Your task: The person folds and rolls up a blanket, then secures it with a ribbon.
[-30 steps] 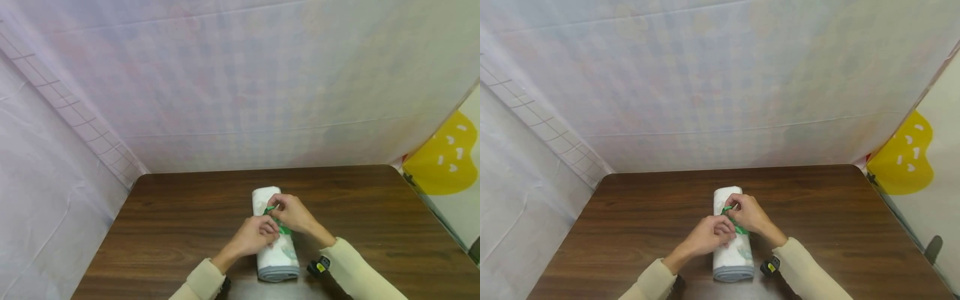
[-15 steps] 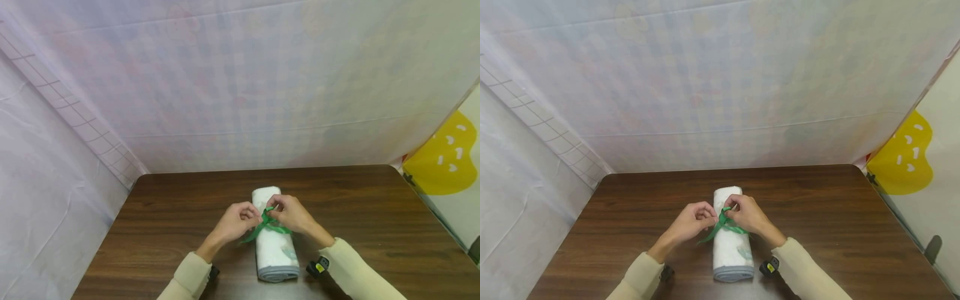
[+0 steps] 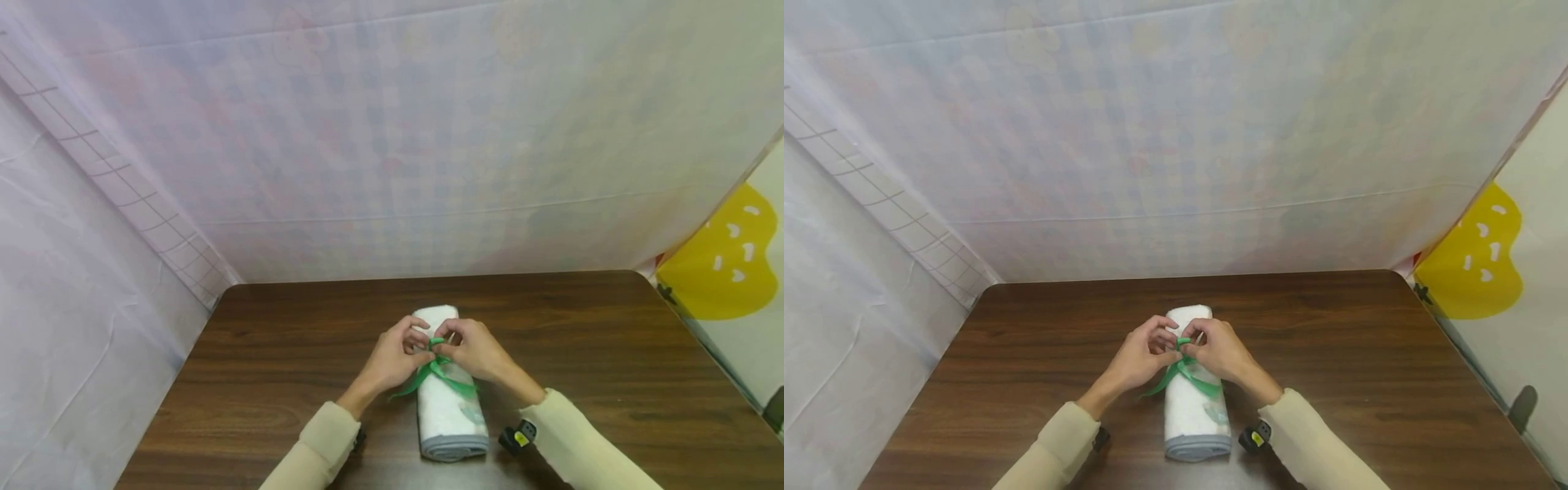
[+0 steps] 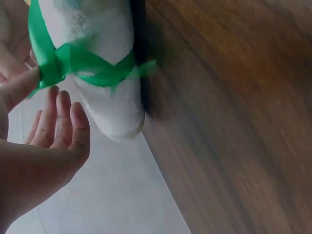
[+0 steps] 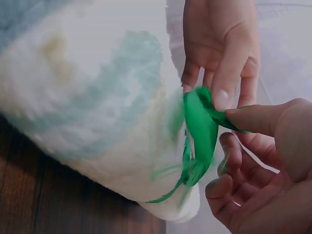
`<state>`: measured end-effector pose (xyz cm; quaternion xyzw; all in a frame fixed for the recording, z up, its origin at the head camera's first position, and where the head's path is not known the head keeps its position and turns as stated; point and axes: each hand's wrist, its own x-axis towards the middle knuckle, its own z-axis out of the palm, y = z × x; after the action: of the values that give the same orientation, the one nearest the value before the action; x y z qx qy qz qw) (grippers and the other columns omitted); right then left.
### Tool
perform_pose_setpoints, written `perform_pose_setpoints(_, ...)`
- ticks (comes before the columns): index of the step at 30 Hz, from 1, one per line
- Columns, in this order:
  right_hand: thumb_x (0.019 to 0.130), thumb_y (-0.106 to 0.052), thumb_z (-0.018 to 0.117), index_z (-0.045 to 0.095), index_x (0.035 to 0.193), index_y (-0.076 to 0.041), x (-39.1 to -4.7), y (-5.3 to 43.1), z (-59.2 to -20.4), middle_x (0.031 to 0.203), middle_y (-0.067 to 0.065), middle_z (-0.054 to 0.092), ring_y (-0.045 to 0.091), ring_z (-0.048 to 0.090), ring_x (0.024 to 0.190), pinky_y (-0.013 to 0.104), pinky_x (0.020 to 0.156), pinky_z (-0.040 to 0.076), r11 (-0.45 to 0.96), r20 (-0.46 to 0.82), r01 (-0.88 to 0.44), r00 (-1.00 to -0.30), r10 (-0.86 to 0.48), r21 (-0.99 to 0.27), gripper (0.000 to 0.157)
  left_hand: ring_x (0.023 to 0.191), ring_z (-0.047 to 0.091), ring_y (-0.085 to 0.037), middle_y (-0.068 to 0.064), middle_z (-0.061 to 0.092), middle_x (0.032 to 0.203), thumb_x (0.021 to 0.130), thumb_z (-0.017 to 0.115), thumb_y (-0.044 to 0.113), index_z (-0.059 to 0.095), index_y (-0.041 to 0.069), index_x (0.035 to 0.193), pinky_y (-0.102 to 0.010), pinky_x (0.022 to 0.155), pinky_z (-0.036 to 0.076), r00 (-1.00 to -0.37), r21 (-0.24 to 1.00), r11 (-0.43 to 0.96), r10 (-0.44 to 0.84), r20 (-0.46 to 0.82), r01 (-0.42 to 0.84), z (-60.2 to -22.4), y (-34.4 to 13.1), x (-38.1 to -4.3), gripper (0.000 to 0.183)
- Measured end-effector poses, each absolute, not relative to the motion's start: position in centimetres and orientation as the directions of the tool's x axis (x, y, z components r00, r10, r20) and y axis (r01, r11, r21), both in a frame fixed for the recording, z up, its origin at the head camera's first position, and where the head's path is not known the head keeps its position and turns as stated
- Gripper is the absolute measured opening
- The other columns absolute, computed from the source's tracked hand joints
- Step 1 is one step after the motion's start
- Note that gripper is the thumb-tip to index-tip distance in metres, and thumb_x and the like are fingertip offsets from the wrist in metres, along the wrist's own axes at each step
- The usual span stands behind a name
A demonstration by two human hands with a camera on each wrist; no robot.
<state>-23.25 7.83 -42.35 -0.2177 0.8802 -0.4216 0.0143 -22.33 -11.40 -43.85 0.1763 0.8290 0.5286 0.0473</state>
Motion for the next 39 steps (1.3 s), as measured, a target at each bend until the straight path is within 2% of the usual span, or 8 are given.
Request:
perform_pose_setpoints(8,0.083,-0.009,0.076,0.07,0.086,-0.015,-22.9,7.7,-42.1,0.077,-0.005,0.064,0.008,0.056,0.068,0.025,0.061,0.047,0.557,0.173,-0.369,-0.911,-0.373,-0.744,0.009,0.07,0.064,-0.014,-0.003,0.075,0.091,0.087,0.075,0.01,0.063,0.015,0.112,-0.025,0.065,0.05,-0.936,0.886,0.391,0.332,0.118,0.25,-44.0,-10.6,-22.3,0.027)
perform_pose_setpoints(13,0.082,-0.01,0.079,0.059,0.091,-0.01,-21.9,7.5,-42.0,0.076,-0.003,0.063,0.008,0.055,0.064,0.024,0.059,0.046,0.549,0.199,-0.365,-0.919,-0.339,-0.752,0.022,0.071,0.062,-0.012,-0.001,0.073,0.088,0.087,0.075,0.011,0.069,0.012,0.109,-0.023,0.065,0.05,-0.94,0.868,0.422,0.314,0.13,0.261,-44.2,-10.4,-22.4,0.022)
perform_pose_setpoints(18,0.08,-0.011,0.082,0.053,0.087,-0.01,-20.8,7.3,-42.5,0.075,-0.004,0.062,0.006,0.053,0.064,0.022,0.057,0.044,0.56,0.186,-0.36,-0.92,-0.344,-0.746,0.029,0.075,0.061,-0.009,0.0,0.071,0.086,0.087,0.071,0.005,0.074,0.01,0.1,-0.024,0.068,0.051,-0.939,0.859,0.438,0.318,0.128,0.265,-44.3,-10.5,-22.5,0.014)
perform_pose_setpoints(24,0.077,-0.002,0.08,0.054,0.081,-0.014,-20.1,7.1,-43.2,0.071,-0.008,0.059,0.002,0.05,0.063,0.021,0.058,0.043,0.575,0.222,-0.392,-0.912,-0.344,-0.719,0.029,0.071,0.058,-0.007,0.002,0.07,0.086,0.089,0.069,0.008,0.073,0.013,0.092,-0.024,0.064,0.048,-0.949,0.87,0.434,0.298,0.106,0.234,-44.5,-10.6,-22.5,0.007)
perform_pose_setpoints(32,0.079,0.0,0.077,0.056,0.081,-0.014,-20.1,8.3,-43.3,0.068,-0.008,0.056,0.003,0.049,0.06,0.022,0.053,0.042,0.576,0.212,-0.378,-0.918,-0.335,-0.725,0.025,0.056,0.047,-0.005,0.006,0.064,0.079,0.087,0.07,0.013,0.07,0.013,0.09,-0.02,0.05,0.039,-0.942,0.867,0.433,0.319,0.108,0.246,-44.6,-10.9,-22.1,0.003)
perform_pose_setpoints(39,0.08,0.001,0.076,0.055,0.081,-0.014,-20.2,9.5,-43.5,0.071,-0.007,0.059,0.003,0.053,0.064,0.022,0.056,0.044,0.565,0.22,-0.377,-0.919,-0.328,-0.734,0.026,0.055,0.049,-0.003,0.005,0.063,0.078,0.088,0.07,0.015,0.07,0.014,0.091,-0.02,0.05,0.042,-0.941,0.865,0.434,0.32,0.115,0.253,-44.8,-11.0,-21.9,0.003)
